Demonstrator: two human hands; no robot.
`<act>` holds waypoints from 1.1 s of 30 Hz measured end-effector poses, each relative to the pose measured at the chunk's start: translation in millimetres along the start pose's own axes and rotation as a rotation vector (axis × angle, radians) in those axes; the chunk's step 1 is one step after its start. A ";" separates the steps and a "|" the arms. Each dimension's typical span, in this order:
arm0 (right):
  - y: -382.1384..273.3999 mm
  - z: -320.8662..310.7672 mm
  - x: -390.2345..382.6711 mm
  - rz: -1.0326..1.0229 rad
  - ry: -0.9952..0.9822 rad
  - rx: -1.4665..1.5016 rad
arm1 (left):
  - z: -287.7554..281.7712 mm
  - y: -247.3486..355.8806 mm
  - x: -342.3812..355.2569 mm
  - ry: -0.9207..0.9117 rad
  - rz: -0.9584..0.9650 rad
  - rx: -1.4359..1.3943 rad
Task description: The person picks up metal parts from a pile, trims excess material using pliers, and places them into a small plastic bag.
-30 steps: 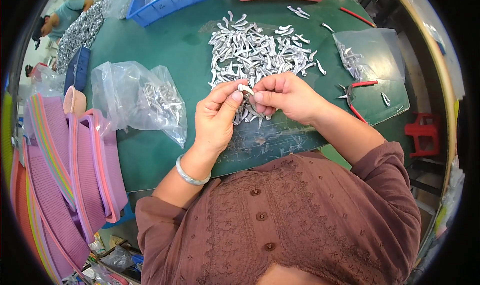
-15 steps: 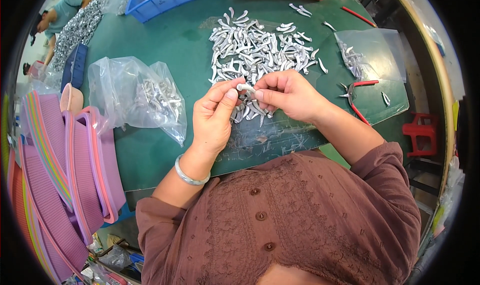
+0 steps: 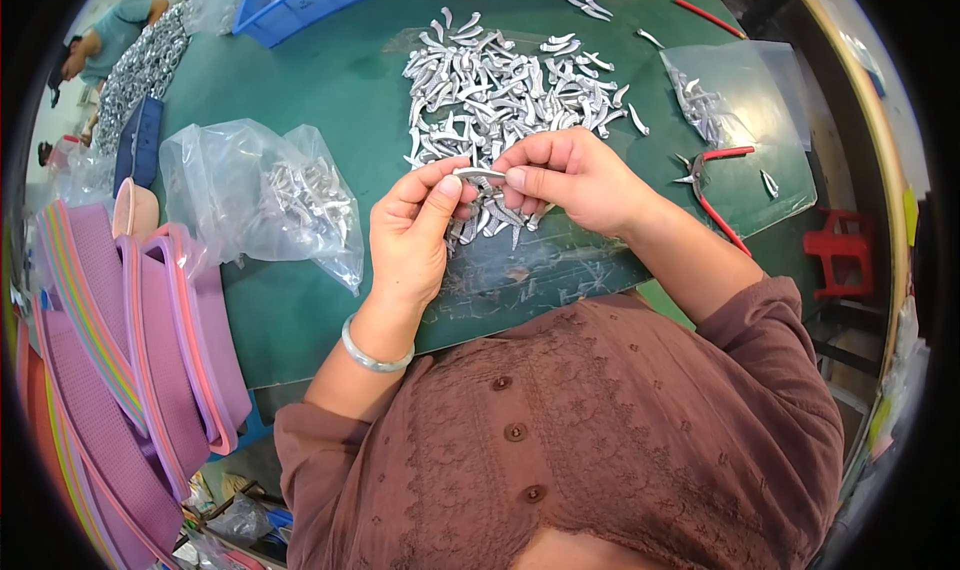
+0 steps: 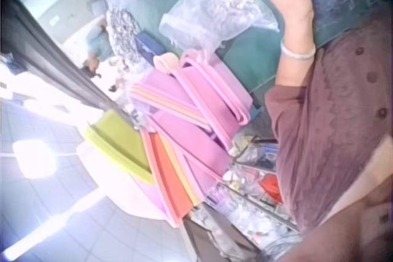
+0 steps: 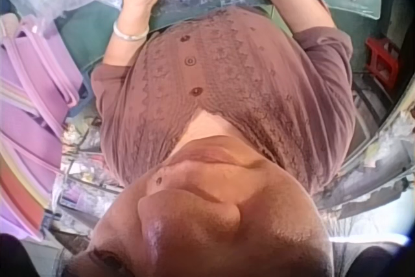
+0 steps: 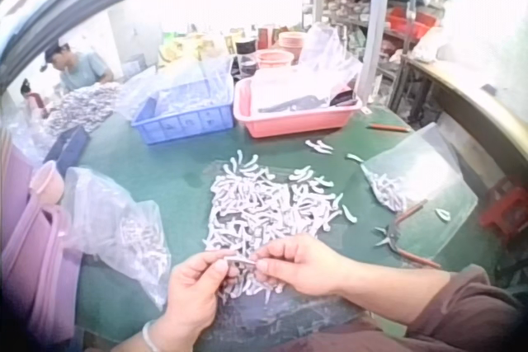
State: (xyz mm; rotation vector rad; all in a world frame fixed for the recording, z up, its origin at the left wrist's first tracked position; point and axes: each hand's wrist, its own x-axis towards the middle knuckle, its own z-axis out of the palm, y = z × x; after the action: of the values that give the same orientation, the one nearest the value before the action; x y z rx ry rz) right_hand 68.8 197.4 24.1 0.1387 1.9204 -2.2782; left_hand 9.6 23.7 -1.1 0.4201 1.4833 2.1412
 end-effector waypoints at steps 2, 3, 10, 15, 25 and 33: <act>1.0 -1.4 0.3 0.002 0.017 -0.018 | 2.0 -0.6 0.2 -0.008 0.032 -0.032; 2.8 -2.2 0.9 0.004 0.018 -0.018 | 1.8 -1.3 0.1 -0.008 0.031 -0.032; 9.0 -5.0 1.2 -0.101 0.051 -0.021 | 1.0 -5.3 -0.6 -0.049 0.074 -0.058; 9.0 -5.2 1.2 -0.071 0.056 -0.023 | -1.6 -7.6 0.9 -0.015 0.013 -0.097; 8.7 -5.8 1.2 -0.042 0.046 -0.017 | -3.9 -9.4 1.8 -0.030 -0.024 -0.152; 9.6 -6.9 1.7 -0.043 0.036 -0.010 | -3.7 -9.5 2.4 -0.044 -0.034 -0.173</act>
State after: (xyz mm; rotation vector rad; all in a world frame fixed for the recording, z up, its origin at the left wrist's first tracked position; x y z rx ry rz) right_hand 68.6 202.4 13.3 0.1386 1.9712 -2.3079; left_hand 7.9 24.8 -11.4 0.3737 1.2601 2.1970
